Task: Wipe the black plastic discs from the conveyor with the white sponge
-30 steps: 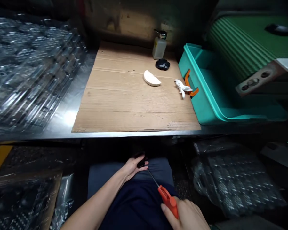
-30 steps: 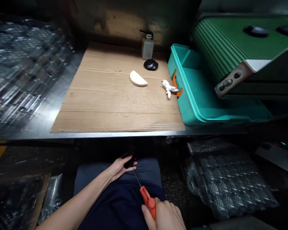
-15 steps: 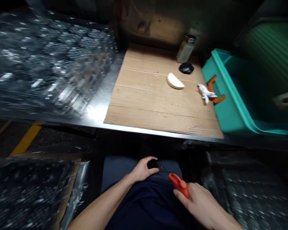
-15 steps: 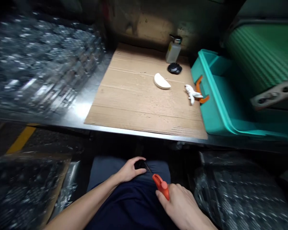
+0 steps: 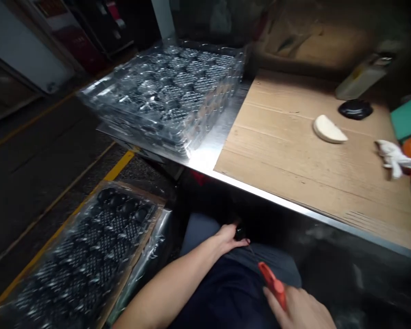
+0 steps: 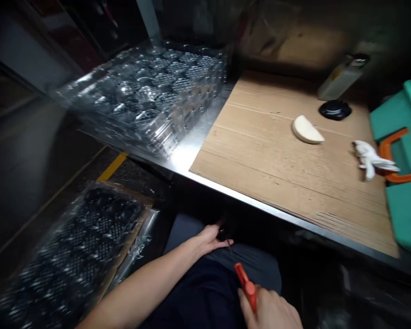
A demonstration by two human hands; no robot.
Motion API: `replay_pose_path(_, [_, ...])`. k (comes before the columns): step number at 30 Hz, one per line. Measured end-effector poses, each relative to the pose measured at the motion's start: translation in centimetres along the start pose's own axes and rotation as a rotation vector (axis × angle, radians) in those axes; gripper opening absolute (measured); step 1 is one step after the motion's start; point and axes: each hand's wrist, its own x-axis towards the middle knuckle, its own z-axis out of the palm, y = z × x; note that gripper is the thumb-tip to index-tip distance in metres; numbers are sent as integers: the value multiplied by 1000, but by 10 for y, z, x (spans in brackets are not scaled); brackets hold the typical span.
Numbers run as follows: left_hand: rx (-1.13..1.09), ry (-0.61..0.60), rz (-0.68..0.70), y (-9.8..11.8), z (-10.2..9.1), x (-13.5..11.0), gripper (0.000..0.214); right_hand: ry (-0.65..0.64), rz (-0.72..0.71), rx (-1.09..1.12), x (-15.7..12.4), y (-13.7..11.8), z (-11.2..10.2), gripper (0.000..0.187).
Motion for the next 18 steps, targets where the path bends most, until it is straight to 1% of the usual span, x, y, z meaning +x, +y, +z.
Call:
replay_pose_path(4, [-31, -29, -85, 6, -2, 2, 52, 35, -63, -36, -4, -9, 0, 49])
replay_pose_path(7, [-11, -46, -140, 8, 0, 0, 54, 55, -58, -43, -7, -10, 1, 48])
replay_pose_path(9, [0, -62, -148, 9, 1, -1, 52, 81, -40, -41, -9, -9, 0, 49])
replay_pose_path(11, [15, -71, -133, 10, 1, -2, 48, 103, -24, -36, -11, -7, -1, 49])
replay_pose_path(13, [41, -78, -107, 10, 1, -2, 46, 98, -24, -13, -13, -6, -3, 46])
replay_pose_path(16, [107, -106, -54, 9, 2, -6, 51, 77, -29, 39, -16, -1, -5, 42])
replay_pose_path(18, [156, -139, -4, 8, 2, -11, 54, 60, -5, 54, -19, 4, -9, 42])
